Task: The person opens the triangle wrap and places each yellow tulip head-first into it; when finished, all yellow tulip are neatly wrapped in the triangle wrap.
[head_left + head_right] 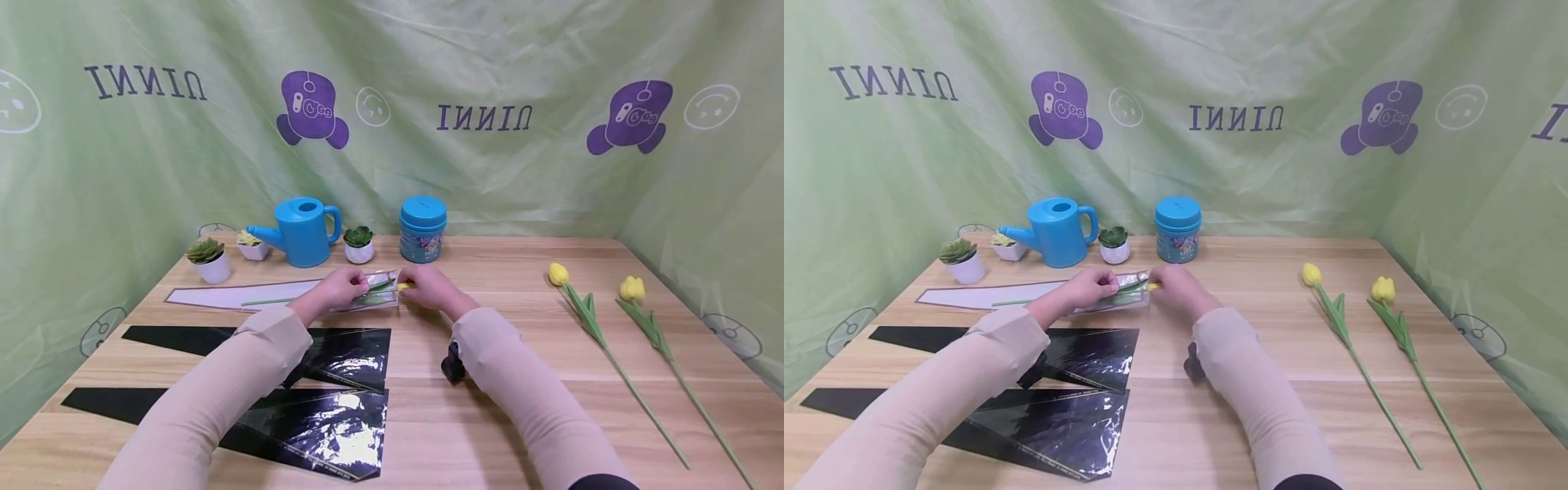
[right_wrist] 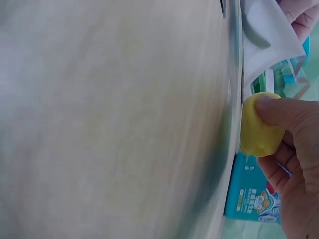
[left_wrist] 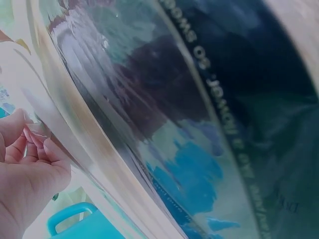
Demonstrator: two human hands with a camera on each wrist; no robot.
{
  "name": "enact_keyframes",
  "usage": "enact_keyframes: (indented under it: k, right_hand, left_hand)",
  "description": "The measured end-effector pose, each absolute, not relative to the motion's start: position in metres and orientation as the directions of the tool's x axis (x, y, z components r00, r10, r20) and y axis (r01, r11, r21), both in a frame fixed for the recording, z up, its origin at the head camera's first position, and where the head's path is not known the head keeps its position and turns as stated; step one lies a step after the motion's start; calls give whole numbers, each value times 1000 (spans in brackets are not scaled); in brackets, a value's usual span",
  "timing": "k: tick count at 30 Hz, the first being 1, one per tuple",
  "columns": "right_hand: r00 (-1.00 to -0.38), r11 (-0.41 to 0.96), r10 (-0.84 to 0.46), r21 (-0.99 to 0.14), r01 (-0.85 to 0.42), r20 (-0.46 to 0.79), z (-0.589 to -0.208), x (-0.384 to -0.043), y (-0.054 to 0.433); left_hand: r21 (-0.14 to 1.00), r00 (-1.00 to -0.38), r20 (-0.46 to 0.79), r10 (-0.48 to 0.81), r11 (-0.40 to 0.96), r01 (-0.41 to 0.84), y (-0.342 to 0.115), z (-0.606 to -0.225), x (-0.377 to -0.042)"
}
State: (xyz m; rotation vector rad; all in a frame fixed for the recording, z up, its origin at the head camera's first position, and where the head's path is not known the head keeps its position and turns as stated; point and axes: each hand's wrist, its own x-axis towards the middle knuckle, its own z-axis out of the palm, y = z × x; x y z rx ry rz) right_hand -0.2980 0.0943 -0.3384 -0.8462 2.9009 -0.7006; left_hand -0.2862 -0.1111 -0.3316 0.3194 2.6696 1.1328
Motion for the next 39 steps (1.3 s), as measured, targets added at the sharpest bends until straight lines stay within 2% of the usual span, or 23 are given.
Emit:
enact_keyframes:
  k: [14,25,39]
  right_hand:
    - [-830,729,-549,-428,-533,99,-339,-297,84]
    - [-869,684,-490,-589,-430,66,-352,-299,102]
    - [-922,666,-383,-678,-311,47,-353,-298,99]
  left_hand:
    - [729,-944,-116,308,672,130,-102,-329,-284]
    - [704,-945,-87,316,690,166,-110,-331,-283]
    - [664,-945,-68,320,721,197,-108,-335,-284]
